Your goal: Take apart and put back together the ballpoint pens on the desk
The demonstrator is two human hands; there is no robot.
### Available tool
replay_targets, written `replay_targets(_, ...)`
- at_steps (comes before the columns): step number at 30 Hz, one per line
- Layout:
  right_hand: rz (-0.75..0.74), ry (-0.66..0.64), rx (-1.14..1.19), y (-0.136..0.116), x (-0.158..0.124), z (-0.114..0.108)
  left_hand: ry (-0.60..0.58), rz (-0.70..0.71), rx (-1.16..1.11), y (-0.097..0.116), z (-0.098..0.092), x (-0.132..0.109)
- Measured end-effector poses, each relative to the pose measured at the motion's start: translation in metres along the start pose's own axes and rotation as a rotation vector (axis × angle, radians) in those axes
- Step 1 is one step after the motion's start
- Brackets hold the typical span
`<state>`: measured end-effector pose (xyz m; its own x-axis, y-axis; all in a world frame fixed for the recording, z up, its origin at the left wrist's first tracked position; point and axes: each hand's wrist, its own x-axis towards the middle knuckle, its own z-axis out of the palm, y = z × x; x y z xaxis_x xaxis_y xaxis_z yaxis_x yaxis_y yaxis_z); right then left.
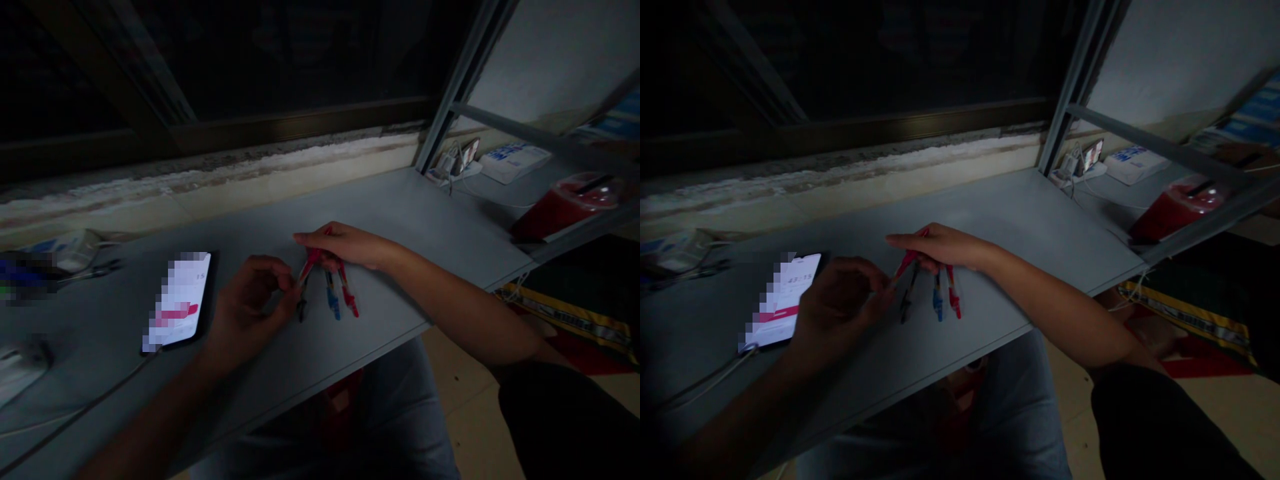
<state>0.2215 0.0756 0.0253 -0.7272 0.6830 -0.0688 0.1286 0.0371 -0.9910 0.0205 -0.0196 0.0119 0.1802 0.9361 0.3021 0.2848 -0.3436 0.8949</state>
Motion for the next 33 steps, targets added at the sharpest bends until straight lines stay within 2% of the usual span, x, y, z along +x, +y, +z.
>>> replay_targets(2,-0.007,0.016,0.065,0.001,0.001,0.001,-0.025,0.035,0.074,-0.004,-0.001,0.000)
replay_targets(6,-0.060,0.155,0.104,0.002,0.002,0.004,-0.058,0.094,0.468,-0.010,-0.005,0.000)
replay_targets(9,-0.111,0.156,0.157,0.003,0.004,0.005,-0.095,0.109,0.619,-0.010,-0.009,0.002)
replay_targets(15,-0.192,0.038,0.079,0.002,0.001,0.003,-0.276,-0.002,0.560,-0.003,-0.010,0.003)
replay_targets(21,-0.318,-0.139,-0.078,-0.008,-0.009,-0.007,-0.437,-0.133,0.305,0.001,-0.011,-0.002)
replay_targets(23,-0.320,-0.144,-0.092,-0.012,-0.010,-0.011,-0.452,-0.167,0.253,0.000,-0.012,-0.001)
replay_targets(26,-0.308,-0.106,-0.099,-0.013,-0.009,-0.018,-0.424,-0.164,0.306,-0.004,-0.014,0.005)
replay_targets(30,-0.121,-0.032,-0.195,-0.007,-0.005,-0.024,-0.338,-0.086,0.446,-0.009,-0.015,0.012)
replay_targets(33,-0.093,-0.013,-0.257,-0.003,-0.004,-0.027,-0.332,-0.067,0.521,-0.012,-0.016,0.013)
